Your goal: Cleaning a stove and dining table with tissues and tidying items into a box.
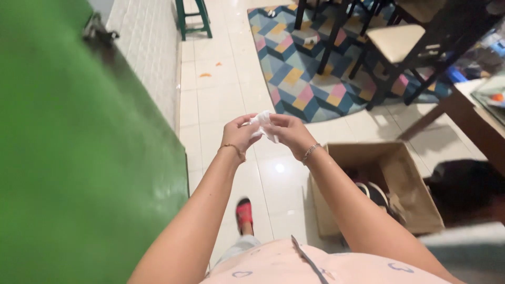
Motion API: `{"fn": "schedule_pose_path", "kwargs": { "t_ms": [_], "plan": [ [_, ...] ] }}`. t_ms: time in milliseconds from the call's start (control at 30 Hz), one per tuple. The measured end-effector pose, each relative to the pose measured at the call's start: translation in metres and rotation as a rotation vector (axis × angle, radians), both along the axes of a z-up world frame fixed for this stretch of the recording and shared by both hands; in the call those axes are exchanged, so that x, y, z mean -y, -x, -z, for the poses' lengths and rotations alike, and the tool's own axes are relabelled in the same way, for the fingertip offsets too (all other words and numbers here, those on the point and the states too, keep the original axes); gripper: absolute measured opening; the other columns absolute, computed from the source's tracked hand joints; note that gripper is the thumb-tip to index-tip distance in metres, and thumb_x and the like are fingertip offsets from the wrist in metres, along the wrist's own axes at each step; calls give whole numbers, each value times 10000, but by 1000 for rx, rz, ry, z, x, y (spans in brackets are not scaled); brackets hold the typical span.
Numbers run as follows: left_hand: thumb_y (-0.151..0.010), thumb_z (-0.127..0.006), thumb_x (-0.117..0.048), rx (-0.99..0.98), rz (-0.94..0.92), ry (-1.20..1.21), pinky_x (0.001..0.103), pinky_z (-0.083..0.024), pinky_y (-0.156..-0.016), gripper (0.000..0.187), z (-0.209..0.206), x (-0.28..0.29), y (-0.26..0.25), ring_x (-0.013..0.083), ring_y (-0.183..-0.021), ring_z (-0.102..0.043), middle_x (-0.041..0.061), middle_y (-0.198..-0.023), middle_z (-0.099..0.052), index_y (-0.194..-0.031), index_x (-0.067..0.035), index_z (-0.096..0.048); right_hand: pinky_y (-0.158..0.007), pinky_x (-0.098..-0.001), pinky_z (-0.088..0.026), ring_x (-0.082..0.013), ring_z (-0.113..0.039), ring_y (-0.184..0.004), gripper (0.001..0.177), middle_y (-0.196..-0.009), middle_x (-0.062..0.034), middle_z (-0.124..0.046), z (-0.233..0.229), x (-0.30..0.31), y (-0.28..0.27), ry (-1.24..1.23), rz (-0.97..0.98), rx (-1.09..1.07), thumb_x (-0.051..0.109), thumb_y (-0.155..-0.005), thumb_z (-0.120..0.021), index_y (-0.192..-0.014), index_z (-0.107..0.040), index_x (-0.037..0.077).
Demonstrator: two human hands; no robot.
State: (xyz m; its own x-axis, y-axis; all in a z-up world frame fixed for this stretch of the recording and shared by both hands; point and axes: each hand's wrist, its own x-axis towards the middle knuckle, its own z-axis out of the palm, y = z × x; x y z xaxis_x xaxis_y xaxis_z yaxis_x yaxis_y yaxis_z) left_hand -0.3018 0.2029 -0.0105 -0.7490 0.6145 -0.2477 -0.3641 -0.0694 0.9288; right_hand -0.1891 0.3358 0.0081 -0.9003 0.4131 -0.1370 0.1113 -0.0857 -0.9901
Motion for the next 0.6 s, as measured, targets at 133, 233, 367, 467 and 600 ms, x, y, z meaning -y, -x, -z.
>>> {"fn": "schedule_pose_path", "kwargs": {
  "t_ms": [133, 233, 367, 467, 600],
  "plan": [
    [-871, -752, -63, 23, -9, -56, 276, -657, -761, 271, 1, -79, 117, 165, -856, -742, 99, -1005, -742, -1122, 1, -673, -843, -276, -579, -131, -708, -959, 383, -1088, -46, -732, -13, -71, 102, 150, 160, -30, 122, -858, -759, -1204, -678, -23],
    [-888, -797, -112, 90, 15, -5, 295, -604, -728, 247, -7, -148, 188, 160, -830, -697, 95, -968, -724, -1074, 13, -695, -840, -321, -583, -182, -712, -945, 367, -1061, -71, -715, -16, -135, 165, 295, 265, 67, 142, -869, -759, -1189, -647, 2],
    [-874, -748, -117, 148, 118, -124, 296, -627, -693, 241, 0, -231, 258, 179, -827, -732, 100, -966, -747, -1081, -16, -679, -854, -291, -544, -119, -674, -923, 423, -1056, -7, -689, -23, -206, 229, 412, 337, -60, 190, -873, -738, -1253, -596, 66],
    [-827, -748, -68, 121, 159, -47, 300, -637, -678, 285, 15, -284, 296, 184, -834, -752, 97, -993, -750, -1099, -37, -669, -843, -288, -537, -101, -639, -889, 443, -1057, 5, -676, -10, -251, 269, 430, 379, 13, 249, -897, -720, -1296, -604, 94],
    [-799, -787, -32, 95, 129, -66, 309, -626, -665, 325, 12, -357, 365, 202, -818, -745, 108, -985, -728, -1094, 20, -660, -882, -300, -562, -126, -545, -840, 482, -1036, -39, -659, 52, -367, 352, 407, 308, 0, 139, -910, -779, -1361, -626, 62]
  ]
}}
